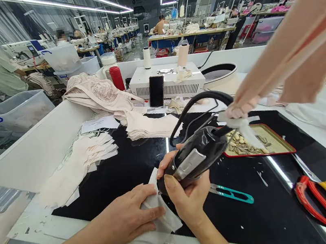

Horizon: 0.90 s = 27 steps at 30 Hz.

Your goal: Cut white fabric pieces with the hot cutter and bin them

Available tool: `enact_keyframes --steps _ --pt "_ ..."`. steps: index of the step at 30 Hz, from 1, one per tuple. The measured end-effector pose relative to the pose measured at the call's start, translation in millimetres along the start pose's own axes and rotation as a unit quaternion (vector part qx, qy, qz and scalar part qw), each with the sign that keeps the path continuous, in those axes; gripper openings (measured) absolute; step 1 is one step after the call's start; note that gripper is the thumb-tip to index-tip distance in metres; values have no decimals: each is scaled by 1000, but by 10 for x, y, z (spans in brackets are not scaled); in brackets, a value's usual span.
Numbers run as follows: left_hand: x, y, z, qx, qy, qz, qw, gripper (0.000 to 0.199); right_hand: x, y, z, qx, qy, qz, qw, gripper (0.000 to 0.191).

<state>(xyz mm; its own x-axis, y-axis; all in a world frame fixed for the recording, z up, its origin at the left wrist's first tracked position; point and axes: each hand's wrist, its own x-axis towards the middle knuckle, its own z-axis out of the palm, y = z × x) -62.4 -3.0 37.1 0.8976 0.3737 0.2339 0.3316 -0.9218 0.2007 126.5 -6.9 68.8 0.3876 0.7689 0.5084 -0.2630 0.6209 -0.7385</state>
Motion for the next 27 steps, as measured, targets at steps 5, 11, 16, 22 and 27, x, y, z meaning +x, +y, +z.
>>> enact_keyframes --steps 5,11,16,22,27 --pt "-17 0 2 -2 7 0 1000 33 1 12 11 -17 15 1 1000 34" --pt "8 -71 -73 -35 5 -10 999 19 -12 -1 11 -8 9 3 1000 39" --pt "138 -220 -121 -80 30 0 996 21 -7 10 4 -3 10 -4 1000 39" --pt "223 -384 -47 -118 -9 29 993 28 -5 9 3 -11 11 2 1000 39" --pt "170 -447 -26 -135 -5 32 990 30 -4 -6 23 -14 14 -1 1000 40"
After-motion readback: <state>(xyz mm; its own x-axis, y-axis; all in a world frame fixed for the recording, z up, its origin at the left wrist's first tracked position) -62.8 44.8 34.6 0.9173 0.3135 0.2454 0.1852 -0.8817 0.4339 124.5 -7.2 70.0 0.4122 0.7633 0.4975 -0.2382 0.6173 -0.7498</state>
